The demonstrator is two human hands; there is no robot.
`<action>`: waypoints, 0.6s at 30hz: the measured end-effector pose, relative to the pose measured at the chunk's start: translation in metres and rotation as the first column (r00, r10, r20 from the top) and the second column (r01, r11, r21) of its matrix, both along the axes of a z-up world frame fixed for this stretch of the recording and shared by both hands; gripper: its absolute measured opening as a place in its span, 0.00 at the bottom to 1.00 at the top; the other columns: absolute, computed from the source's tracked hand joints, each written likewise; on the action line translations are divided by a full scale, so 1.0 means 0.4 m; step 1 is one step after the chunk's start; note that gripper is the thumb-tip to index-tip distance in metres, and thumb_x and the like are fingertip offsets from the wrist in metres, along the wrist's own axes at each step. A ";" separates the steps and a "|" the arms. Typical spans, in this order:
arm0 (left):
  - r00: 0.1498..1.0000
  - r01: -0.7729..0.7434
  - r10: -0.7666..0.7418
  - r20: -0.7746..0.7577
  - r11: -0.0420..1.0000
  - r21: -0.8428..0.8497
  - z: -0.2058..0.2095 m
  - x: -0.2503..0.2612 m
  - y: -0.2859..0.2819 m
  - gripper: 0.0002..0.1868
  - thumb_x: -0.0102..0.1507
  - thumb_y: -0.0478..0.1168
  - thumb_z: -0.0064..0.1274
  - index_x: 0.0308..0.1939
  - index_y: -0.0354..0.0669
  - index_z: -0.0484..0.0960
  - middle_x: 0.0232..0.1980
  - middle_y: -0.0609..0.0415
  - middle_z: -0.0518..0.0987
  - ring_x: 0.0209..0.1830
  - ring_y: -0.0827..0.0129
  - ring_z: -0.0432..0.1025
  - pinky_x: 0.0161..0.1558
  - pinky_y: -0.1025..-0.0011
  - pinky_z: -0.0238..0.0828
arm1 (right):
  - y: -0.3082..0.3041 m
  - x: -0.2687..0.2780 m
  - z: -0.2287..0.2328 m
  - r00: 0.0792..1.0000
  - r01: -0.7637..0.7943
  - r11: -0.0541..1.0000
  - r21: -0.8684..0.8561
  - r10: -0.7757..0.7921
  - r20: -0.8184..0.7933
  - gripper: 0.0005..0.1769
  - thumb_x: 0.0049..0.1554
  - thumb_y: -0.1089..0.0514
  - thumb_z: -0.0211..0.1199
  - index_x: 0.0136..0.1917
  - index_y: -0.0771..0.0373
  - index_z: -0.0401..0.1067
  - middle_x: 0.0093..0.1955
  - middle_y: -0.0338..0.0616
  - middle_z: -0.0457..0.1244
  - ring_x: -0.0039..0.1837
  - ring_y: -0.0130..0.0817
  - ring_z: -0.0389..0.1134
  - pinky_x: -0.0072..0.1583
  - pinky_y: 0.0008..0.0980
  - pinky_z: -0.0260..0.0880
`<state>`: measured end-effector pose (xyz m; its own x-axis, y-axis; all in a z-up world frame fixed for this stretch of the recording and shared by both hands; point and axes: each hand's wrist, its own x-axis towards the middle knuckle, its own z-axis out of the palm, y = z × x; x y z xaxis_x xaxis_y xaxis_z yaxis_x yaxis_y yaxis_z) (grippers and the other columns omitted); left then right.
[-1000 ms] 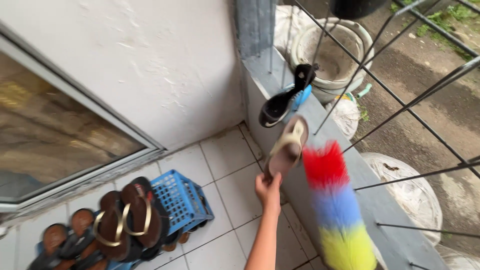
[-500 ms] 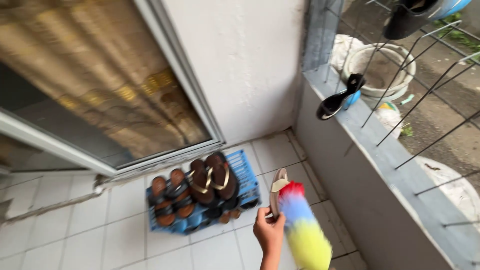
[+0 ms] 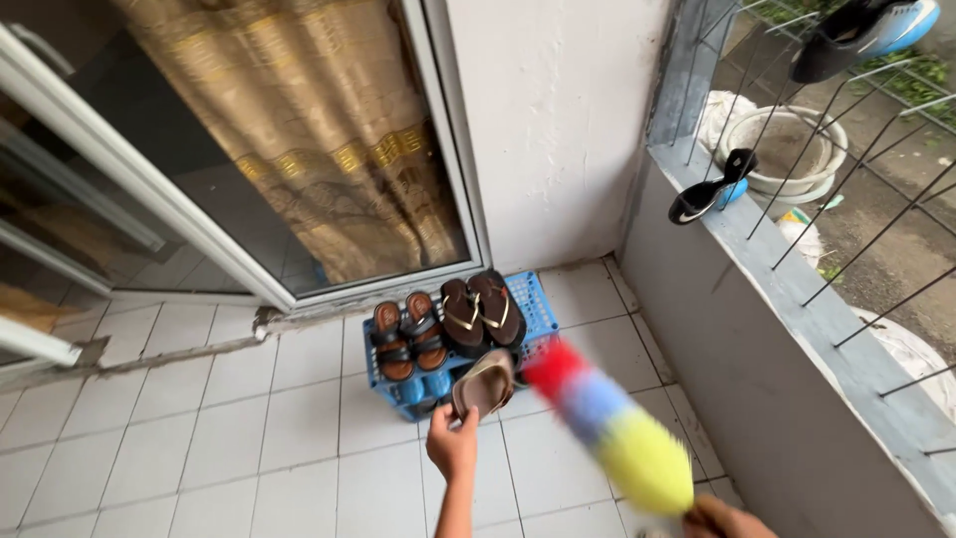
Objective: The person organizes various pairs of shoes and sandals from a rack and a drying area, cleans a sandal with a duster, and then carries the shoe rack inside.
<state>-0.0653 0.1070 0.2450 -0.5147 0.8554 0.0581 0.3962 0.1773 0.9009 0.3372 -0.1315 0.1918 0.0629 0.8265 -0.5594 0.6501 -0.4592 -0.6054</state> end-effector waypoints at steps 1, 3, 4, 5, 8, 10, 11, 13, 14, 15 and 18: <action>0.998 0.051 -0.051 0.044 0.999 -0.015 0.027 -0.023 -0.016 0.19 0.51 0.45 0.70 0.41 0.41 0.83 0.38 0.54 0.87 0.33 0.63 0.82 0.40 0.66 0.76 | 0.050 -0.024 0.087 1.000 -0.024 1.000 -0.013 0.025 0.009 0.17 0.60 0.45 0.61 0.57 0.56 0.73 0.47 0.41 0.71 0.53 0.31 0.74 0.59 0.34 0.75; 0.993 0.110 -0.112 0.046 0.993 0.037 0.081 -0.042 -0.045 0.18 0.52 0.43 0.68 0.42 0.41 0.84 0.37 0.54 0.87 0.34 0.66 0.82 0.40 0.68 0.76 | 0.078 -0.099 0.130 1.000 -0.025 0.999 0.025 0.025 0.015 0.18 0.60 0.44 0.61 0.56 0.57 0.71 0.47 0.41 0.71 0.51 0.31 0.74 0.58 0.35 0.75; 0.982 0.176 -0.181 0.046 0.980 0.090 0.108 -0.047 -0.058 0.17 0.52 0.42 0.67 0.42 0.41 0.85 0.36 0.54 0.88 0.35 0.68 0.83 0.40 0.70 0.76 | 0.094 -0.133 0.149 1.000 -0.019 0.998 0.063 0.017 0.023 0.18 0.60 0.44 0.61 0.56 0.57 0.70 0.46 0.41 0.72 0.49 0.32 0.74 0.56 0.37 0.74; 0.984 0.166 -0.171 0.043 0.982 0.093 0.153 -0.046 -0.081 0.17 0.52 0.42 0.67 0.42 0.41 0.85 0.36 0.54 0.88 0.35 0.68 0.83 0.40 0.70 0.76 | 0.109 -0.165 0.207 0.999 -0.029 0.997 0.067 0.028 0.021 0.18 0.60 0.44 0.61 0.56 0.57 0.70 0.46 0.41 0.72 0.49 0.32 0.74 0.56 0.37 0.74; 0.936 0.349 -0.351 0.041 0.936 0.050 0.265 -0.031 -0.138 0.15 0.54 0.40 0.65 0.44 0.42 0.87 0.34 0.53 0.88 0.31 0.66 0.81 0.36 0.72 0.76 | 0.142 -0.214 0.337 0.996 0.092 0.993 0.079 -0.092 0.003 0.18 0.61 0.46 0.58 0.57 0.58 0.70 0.41 0.43 0.71 0.38 0.35 0.70 0.45 0.40 0.72; 0.907 0.419 -0.418 -0.048 0.908 -0.003 0.308 -0.022 -0.159 0.15 0.54 0.40 0.63 0.45 0.44 0.87 0.32 0.54 0.88 0.31 0.71 0.83 0.37 0.75 0.76 | 0.157 -0.197 0.361 0.966 0.257 0.962 -0.089 -0.257 0.008 0.18 0.62 0.45 0.57 0.59 0.59 0.71 0.36 0.48 0.68 0.28 0.38 0.63 0.34 0.41 0.66; 0.912 0.408 -0.407 -0.045 0.913 0.002 0.312 -0.013 -0.160 0.15 0.54 0.40 0.63 0.45 0.44 0.87 0.32 0.54 0.88 0.31 0.71 0.83 0.37 0.75 0.76 | 0.171 -0.193 0.383 0.969 0.245 0.966 -0.084 -0.245 0.012 0.18 0.62 0.45 0.57 0.59 0.59 0.71 0.36 0.48 0.68 0.28 0.38 0.63 0.34 0.41 0.66; 0.880 0.475 -0.476 -0.015 0.880 -0.015 0.314 -0.007 -0.173 0.15 0.53 0.38 0.64 0.44 0.43 0.87 0.35 0.56 0.88 0.33 0.75 0.83 0.37 0.75 0.77 | 0.180 -0.203 0.409 0.974 0.216 0.970 -0.113 -0.221 -0.040 0.22 0.61 0.42 0.60 0.57 0.61 0.73 0.34 0.47 0.64 0.28 0.36 0.61 0.33 0.39 0.64; 0.881 0.472 -0.472 -0.016 0.882 -0.023 0.306 0.011 -0.171 0.15 0.53 0.38 0.64 0.44 0.43 0.87 0.35 0.56 0.88 0.33 0.75 0.83 0.37 0.75 0.77 | 0.185 -0.204 0.370 0.975 0.211 0.970 -0.120 -0.218 -0.043 0.22 0.61 0.42 0.60 0.57 0.61 0.73 0.34 0.47 0.64 0.28 0.36 0.61 0.33 0.39 0.64; 0.834 0.548 -0.548 0.054 0.836 0.018 0.296 0.030 -0.167 0.15 0.54 0.36 0.64 0.45 0.41 0.86 0.37 0.56 0.88 0.35 0.76 0.82 0.39 0.76 0.77 | 0.192 -0.205 0.329 0.984 0.164 0.985 -0.052 -0.167 -0.059 0.24 0.58 0.42 0.66 0.56 0.63 0.72 0.36 0.46 0.64 0.32 0.34 0.63 0.37 0.37 0.66; 0.737 0.650 -0.647 0.197 0.758 0.055 0.245 0.100 -0.162 0.17 0.56 0.34 0.64 0.48 0.38 0.84 0.40 0.54 0.88 0.38 0.76 0.81 0.41 0.76 0.78 | 0.212 -0.213 0.242 0.980 0.094 0.981 0.169 -0.061 -0.190 0.30 0.49 0.47 0.78 0.56 0.65 0.70 0.42 0.42 0.65 0.44 0.31 0.65 0.46 0.35 0.69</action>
<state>-0.0253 0.0423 0.3428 0.1661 0.9861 0.0021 0.2408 -0.0427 0.9696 0.2520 -0.0465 0.2885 0.0408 0.9097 -0.4132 0.4870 -0.3792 -0.7868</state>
